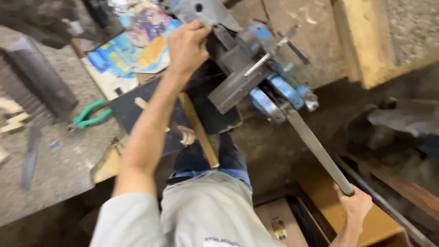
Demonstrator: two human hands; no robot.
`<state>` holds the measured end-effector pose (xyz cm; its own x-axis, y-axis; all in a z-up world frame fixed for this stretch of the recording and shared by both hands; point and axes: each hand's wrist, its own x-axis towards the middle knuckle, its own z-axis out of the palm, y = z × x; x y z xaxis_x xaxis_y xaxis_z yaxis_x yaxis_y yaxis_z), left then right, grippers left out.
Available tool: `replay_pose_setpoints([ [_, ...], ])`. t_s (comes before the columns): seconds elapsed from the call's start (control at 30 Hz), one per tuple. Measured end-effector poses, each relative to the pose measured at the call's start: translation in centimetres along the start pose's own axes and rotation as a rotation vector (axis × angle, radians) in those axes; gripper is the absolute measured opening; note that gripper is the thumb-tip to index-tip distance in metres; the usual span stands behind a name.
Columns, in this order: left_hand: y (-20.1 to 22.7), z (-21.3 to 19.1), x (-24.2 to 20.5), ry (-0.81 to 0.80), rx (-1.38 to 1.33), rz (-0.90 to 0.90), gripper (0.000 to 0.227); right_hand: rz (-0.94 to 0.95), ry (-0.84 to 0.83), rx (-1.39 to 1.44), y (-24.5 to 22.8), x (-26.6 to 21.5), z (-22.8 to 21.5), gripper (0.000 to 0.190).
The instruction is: The person assembles small wooden pieces by inserting dark rectangular inserts into slots. They use a hammer to tap the inserts into place and a bench vise to hold the wooden pieces steady during the process. The person repeatedly checks the fit of the inserts and adjusts the pieces as needed.
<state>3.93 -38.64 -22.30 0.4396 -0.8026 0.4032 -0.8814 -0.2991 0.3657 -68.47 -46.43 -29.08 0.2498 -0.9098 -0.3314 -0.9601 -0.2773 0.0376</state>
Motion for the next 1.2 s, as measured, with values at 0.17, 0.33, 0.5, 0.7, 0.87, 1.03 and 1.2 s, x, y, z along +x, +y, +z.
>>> replay_pose_setpoints([
  [0.17, 0.8, 0.0, -0.5, -0.022, -0.001, -0.011, 0.025, 0.100, 0.006, -0.204, 1.9, 0.4, -1.3, 0.044],
  [0.33, 0.6, 0.7, -0.3, -0.041, -0.040, 0.030, 0.029, -0.082, 0.191, 0.085, 0.5, 0.6, 0.1, 0.042],
  [0.5, -0.1, -0.3, 0.4, 0.008, -0.016, 0.041, 0.025, 0.170, -0.067, 0.116, -3.7, 3.4, 2.6, 0.036],
  [0.7, -0.1, -0.2, 0.6, 0.005, 0.028, 0.054, 0.026, 0.062, 0.031, 0.566, -1.4, 2.2, 1.1, 0.034],
  [0.87, -0.1, 1.3, 0.9, 0.058, 0.014, 0.061, 0.029, -0.008, 0.148, 0.101, -0.5, 2.8, 0.7, 0.040],
  [1.03, 0.4, 1.8, 0.8, 0.108, 0.043, 0.045, 0.031, 0.066, -0.025, 0.190, -2.0, 3.0, 1.6, 0.036],
  [1.2, -0.5, 0.9, -0.1, 0.061, 0.077, 0.050, 0.026, 0.062, 0.046, 0.112, -2.3, 1.8, 2.1, 0.036],
])
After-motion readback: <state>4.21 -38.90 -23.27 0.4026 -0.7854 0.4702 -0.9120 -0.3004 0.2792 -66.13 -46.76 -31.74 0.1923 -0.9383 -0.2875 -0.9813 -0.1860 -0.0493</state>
